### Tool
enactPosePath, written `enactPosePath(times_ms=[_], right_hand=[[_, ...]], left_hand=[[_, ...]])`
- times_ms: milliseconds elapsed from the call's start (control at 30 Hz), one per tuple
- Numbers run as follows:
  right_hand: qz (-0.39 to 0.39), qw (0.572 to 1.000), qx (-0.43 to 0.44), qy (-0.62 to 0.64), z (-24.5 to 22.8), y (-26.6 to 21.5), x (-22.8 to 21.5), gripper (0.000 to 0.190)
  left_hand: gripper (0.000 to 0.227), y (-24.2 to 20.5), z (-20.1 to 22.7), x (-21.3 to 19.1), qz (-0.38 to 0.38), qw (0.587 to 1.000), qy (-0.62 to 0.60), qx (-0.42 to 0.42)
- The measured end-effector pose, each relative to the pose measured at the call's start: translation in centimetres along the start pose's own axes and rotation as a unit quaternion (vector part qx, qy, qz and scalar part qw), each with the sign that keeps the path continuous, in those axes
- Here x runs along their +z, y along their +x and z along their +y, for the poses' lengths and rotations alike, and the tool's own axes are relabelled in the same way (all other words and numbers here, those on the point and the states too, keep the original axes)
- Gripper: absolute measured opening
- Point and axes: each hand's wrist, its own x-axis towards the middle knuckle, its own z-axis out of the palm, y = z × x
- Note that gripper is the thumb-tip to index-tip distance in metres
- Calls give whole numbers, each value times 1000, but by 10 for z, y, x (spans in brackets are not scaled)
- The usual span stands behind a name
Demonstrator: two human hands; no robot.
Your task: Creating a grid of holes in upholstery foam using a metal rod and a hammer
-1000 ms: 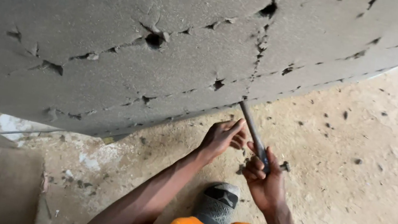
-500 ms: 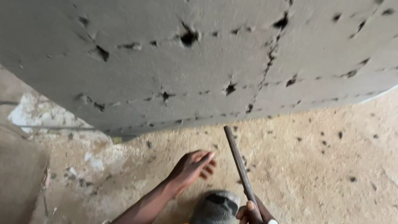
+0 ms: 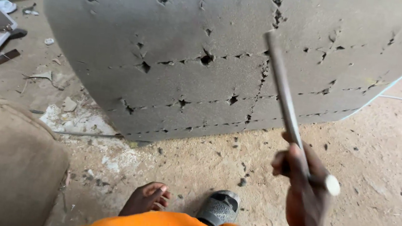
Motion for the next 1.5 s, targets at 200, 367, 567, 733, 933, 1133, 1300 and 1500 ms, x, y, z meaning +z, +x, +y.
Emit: enactPosePath(times_ms=[200, 367, 567, 733, 933, 1133, 1300, 1500], right_hand=[[12, 990, 143, 16, -64, -41, 48, 50], [-14, 987, 156, -20, -103, -51, 48, 54], [-184, 966, 166, -75, -27, -30, 31, 57], [-252, 926, 252, -120, 121, -48, 41, 50], [-251, 878, 336, -232, 189, -88, 72, 51], [-206, 915, 298, -177, 224, -102, 77, 48], [-206, 927, 265, -169, 242, -94, 69, 45], [-181, 930, 278, -159, 238, -87, 72, 54]], left_hand=[[35, -50, 36, -55, 45, 992, -44, 111], [32, -69, 83, -43, 2, 988, 24, 154], [50, -15, 123, 5, -66, 979, 111, 156], [90, 43, 127, 59, -129, 985, 37, 108], [59, 185, 45, 123, -94, 981, -134, 108], [81, 284, -17, 134, -132, 966, -165, 147], [60, 303, -15, 133, -148, 952, -139, 230], [107, 290, 5, 133, -154, 972, -94, 150]])
